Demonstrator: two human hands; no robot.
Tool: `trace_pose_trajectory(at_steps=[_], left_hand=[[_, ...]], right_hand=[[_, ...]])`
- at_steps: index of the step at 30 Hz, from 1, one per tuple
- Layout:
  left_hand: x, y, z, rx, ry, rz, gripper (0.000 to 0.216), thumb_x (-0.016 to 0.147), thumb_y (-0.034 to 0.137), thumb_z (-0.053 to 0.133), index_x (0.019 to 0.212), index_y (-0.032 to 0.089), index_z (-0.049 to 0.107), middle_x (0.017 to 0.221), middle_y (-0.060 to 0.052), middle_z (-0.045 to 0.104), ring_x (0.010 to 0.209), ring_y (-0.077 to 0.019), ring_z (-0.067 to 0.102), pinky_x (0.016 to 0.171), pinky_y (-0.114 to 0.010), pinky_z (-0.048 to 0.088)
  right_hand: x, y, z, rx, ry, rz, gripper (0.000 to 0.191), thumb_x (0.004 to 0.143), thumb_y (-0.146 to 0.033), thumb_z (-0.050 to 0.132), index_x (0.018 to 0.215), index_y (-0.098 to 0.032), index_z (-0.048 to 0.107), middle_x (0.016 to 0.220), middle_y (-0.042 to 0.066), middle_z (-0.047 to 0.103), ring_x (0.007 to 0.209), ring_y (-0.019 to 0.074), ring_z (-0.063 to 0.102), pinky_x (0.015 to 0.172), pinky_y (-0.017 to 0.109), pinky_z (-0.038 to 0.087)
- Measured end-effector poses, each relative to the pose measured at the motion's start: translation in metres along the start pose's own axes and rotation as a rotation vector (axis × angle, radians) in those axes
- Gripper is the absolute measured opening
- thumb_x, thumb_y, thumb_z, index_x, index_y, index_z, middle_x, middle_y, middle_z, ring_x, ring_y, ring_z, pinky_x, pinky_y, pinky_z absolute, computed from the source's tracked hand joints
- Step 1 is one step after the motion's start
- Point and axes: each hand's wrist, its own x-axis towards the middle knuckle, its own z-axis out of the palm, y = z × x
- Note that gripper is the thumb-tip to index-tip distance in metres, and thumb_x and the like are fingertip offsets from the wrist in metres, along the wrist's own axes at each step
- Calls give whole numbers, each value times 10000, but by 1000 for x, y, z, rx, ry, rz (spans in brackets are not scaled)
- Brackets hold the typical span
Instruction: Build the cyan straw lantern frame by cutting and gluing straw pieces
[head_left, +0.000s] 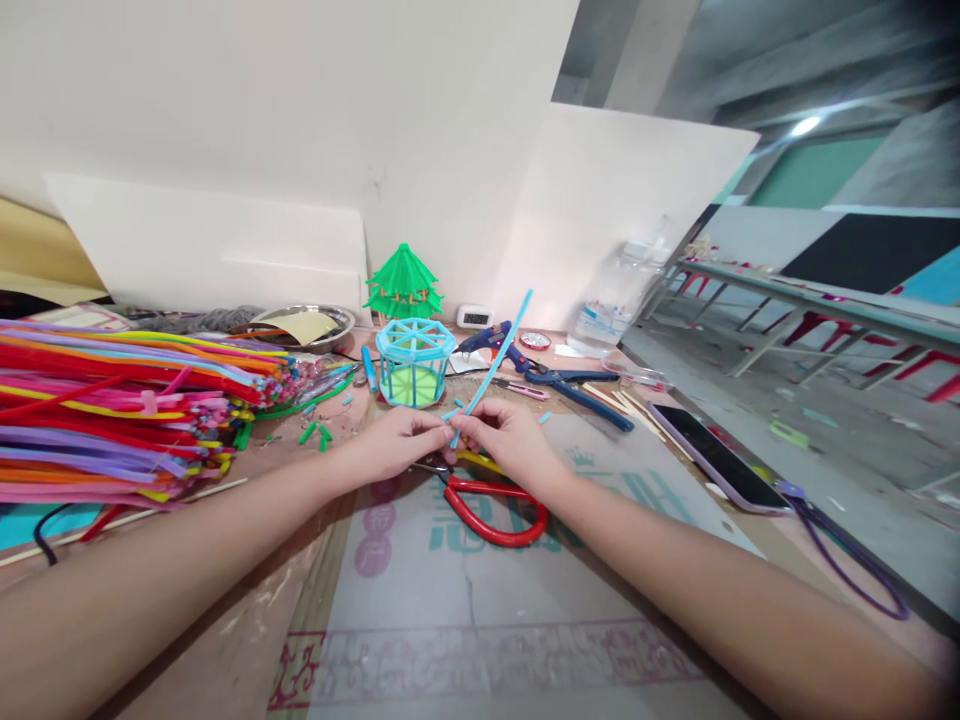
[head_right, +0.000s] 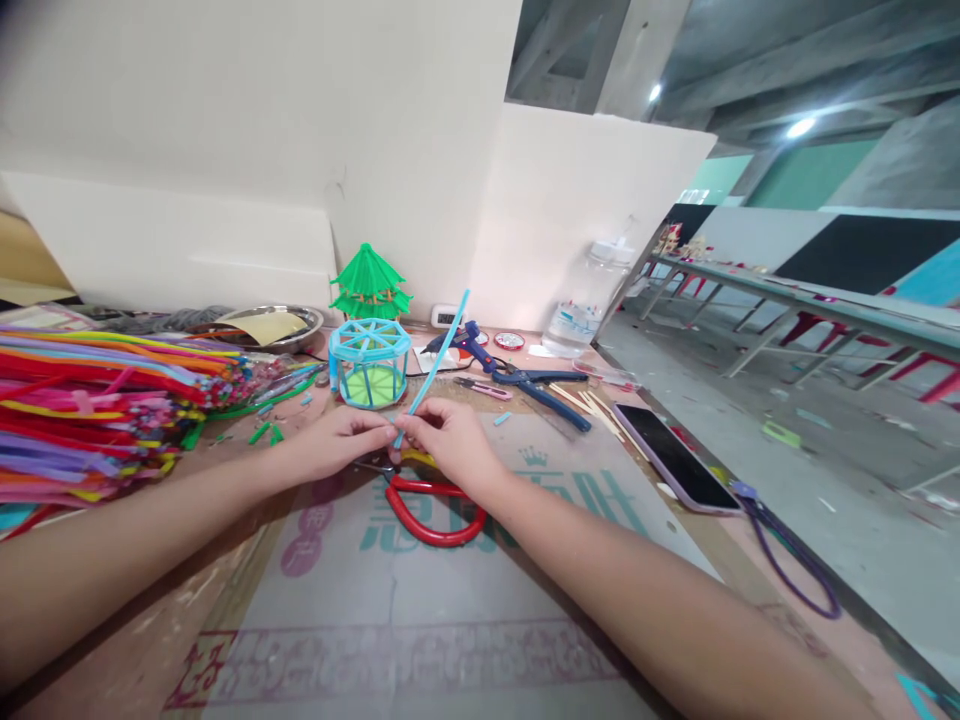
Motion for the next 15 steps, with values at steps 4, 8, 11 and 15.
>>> trace_pose_trajectory(at_steps=[4,8,11,15], left_hand=[[0,-1,1,-1,13,-5,402,882,436,457,770,138,703,803,-50,720,759,-168,634,723,-248,463],[-1,0,3,18,21,-40,388,859,452,493,785,142,715,786,-44,719,728,-163,628,673,-237,449],[-1,0,3,33,32,-46,373,850,444,510,774,144,719,767,-41,718,704,-157,620,653,-233,442],[0,0,4,-14,51,-47,341,837,417,531,743,145,714,751,-40,720,704,-156,626,671,-237,458]], right_hand=[[0,2,1,-41,9,-33,268,780,-397,626,634,-180,570,548,-23,568,525,111,497,504,232,386],[0,3,2,-82,22,-53,257,783,-389,627,648,-176,581,572,-17,581,537,112,503,506,232,382],[-1,2,1,-104,12,-67,250,780,-382,634,651,-170,598,591,-8,588,558,117,511,521,237,387],[0,0,0,-15,-41,-82,252,802,-388,612,680,-168,618,605,-11,584,574,116,515,549,239,403]])
